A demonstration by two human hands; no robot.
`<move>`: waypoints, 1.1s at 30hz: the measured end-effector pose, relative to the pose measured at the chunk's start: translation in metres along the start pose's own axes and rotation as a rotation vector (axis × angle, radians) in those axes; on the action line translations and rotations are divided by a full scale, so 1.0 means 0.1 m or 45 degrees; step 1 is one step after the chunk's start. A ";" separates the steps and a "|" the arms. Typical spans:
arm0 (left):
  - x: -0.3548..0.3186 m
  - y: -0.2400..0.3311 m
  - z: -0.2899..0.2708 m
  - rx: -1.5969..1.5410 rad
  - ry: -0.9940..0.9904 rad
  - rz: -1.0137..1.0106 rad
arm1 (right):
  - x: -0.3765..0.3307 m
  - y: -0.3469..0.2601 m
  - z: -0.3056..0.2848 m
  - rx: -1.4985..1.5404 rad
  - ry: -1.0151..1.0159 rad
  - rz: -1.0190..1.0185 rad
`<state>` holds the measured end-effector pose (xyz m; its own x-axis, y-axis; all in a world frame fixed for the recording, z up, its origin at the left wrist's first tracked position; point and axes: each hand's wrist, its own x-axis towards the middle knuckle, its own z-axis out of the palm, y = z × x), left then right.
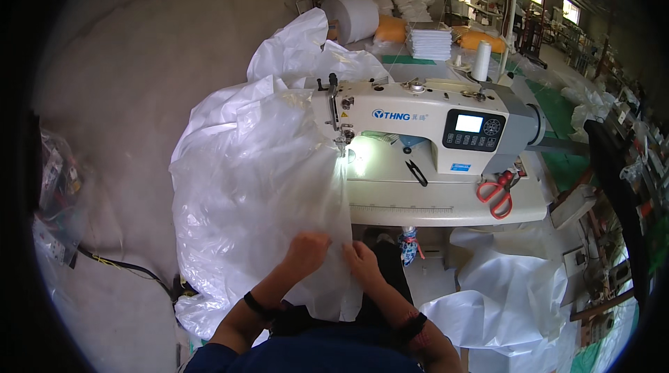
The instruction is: Sewing together large white plastic or synthetic fabric sheets using an industrial sewing machine.
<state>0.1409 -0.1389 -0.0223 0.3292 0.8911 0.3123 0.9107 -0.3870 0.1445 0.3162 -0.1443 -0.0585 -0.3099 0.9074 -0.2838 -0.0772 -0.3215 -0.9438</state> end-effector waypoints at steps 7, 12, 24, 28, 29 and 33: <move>0.05 0.36 -0.11 -0.385 -0.108 -0.152 | 0.51 -0.19 0.05 -0.591 0.300 -0.595; 0.00 0.00 -0.38 -0.405 -0.135 -0.205 | 0.39 -0.35 0.12 -1.275 0.401 -0.440; -0.20 -1.63 -0.45 0.172 0.115 -0.700 | 0.73 -0.57 0.49 -2.007 0.362 -0.736; -0.02 -1.72 -0.43 0.235 0.022 -0.707 | 1.00 -0.73 0.42 -1.982 0.387 -0.639; 0.04 -1.75 -0.41 0.279 -0.030 -0.715 | 1.06 -0.80 0.41 -1.993 0.373 -0.613; 0.28 -1.85 -0.39 0.267 -0.099 -0.717 | 1.31 -0.84 0.35 -1.986 0.416 -0.632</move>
<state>-0.0285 -0.0515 -0.0034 -0.2076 0.9631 0.1712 0.9774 0.1970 0.0771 0.2487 -0.0074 -0.0102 -0.3329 0.9109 0.2436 0.9168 0.3731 -0.1424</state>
